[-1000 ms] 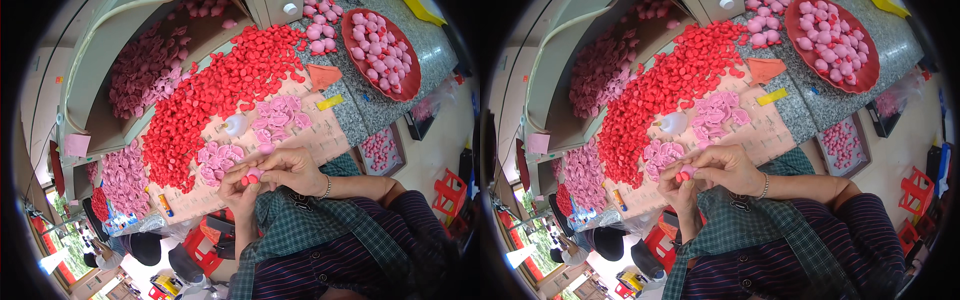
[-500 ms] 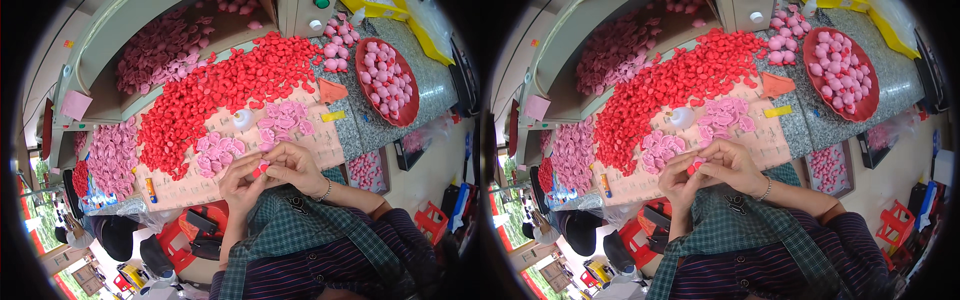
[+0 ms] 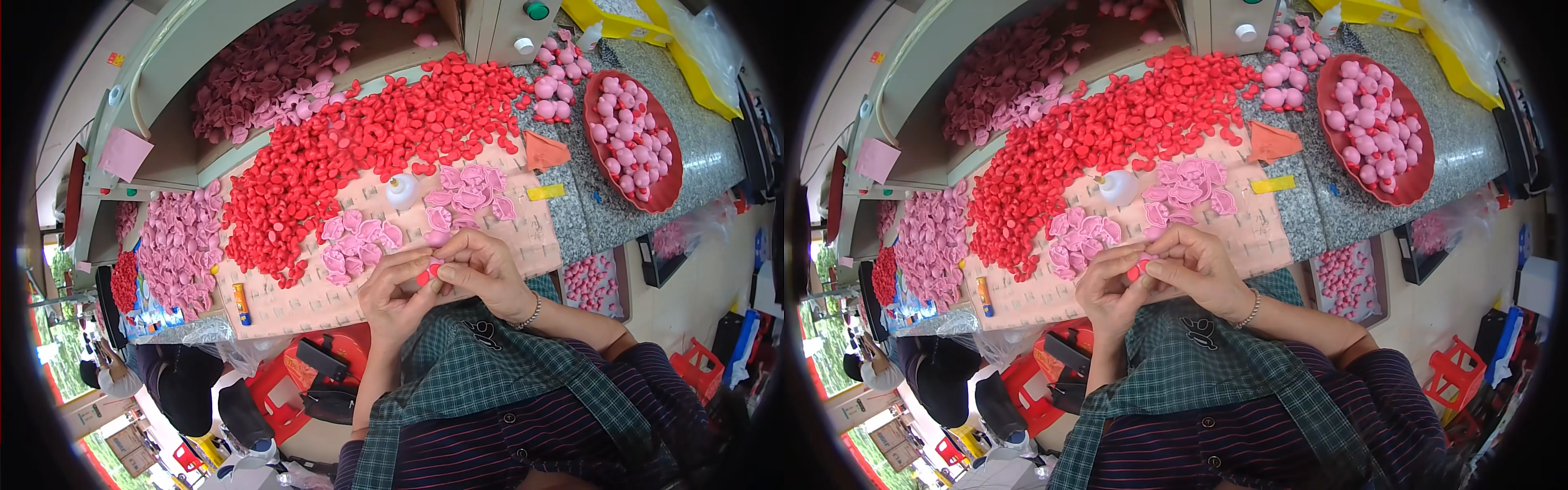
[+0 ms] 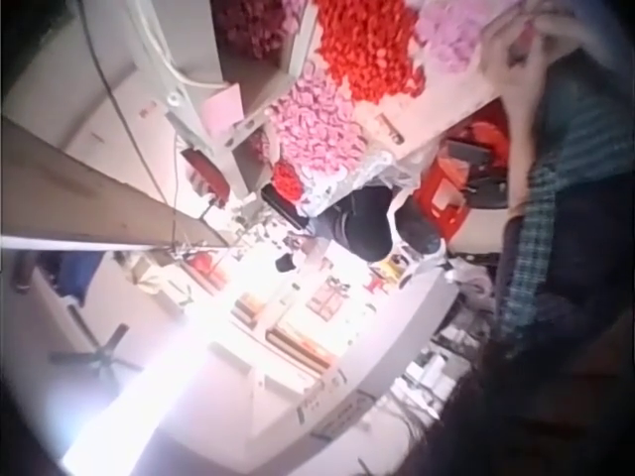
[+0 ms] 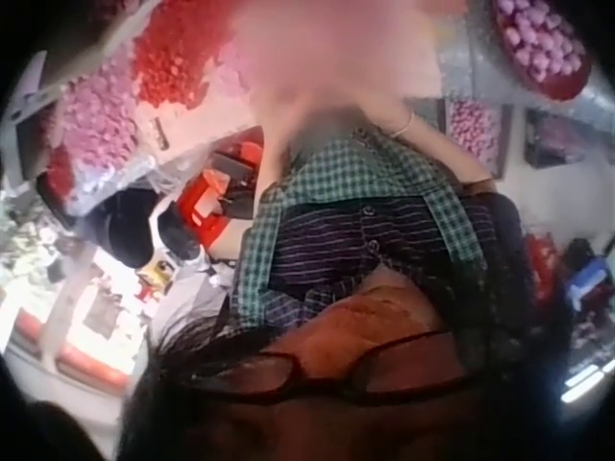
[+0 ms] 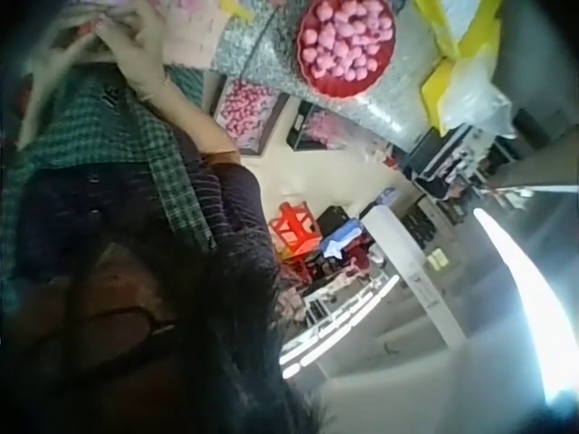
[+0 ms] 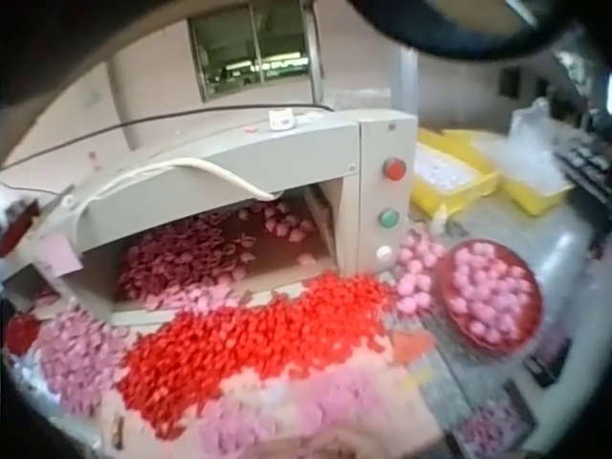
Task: Assembling small plastic toy components by joining red and pink parts at a factory workbench.
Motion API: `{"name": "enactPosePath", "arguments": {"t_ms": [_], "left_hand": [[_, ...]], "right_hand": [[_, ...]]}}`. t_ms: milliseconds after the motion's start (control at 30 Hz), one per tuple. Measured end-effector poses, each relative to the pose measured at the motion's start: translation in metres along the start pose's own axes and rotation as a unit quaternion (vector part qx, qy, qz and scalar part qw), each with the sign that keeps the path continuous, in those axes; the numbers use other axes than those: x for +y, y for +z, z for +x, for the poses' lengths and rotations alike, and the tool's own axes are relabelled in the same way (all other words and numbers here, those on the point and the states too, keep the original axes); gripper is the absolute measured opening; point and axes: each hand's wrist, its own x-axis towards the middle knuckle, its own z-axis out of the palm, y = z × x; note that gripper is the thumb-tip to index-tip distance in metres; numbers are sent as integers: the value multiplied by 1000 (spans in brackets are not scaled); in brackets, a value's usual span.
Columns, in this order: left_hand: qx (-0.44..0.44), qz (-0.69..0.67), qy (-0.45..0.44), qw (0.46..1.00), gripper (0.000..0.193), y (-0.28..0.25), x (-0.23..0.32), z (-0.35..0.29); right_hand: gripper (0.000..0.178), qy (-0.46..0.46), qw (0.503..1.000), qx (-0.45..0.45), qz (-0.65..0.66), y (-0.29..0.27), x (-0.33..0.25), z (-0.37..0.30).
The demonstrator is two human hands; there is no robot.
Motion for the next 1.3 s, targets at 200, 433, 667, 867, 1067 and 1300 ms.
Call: {"name": "enactPosePath", "arguments": {"t_ms": [200,433,667,867,1067,1300], "left_hand": [[-1,-5,0,1000,26,1,0,0],[-8,20,17,1000,26,0,2,2],[24,-83,-63,994,34,8,9,-3],[25,-139,-83,987,39,6,4,-5],[10,-135,-84,987,38,5,5,-3],[-15,-36,-33,999,23,-3,1,-1]], "right_hand": [[12,-3,1000,4,-8,-1,2,0],[12,1,1000,7,-7,0,0,1],[16,1,998,10,54,-1,2,3],[17,-6,997,14,73,-2,3,3],[17,-4,997,14,71,-5,3,5],[16,14,996,9,87,-3,-2,4]]}}
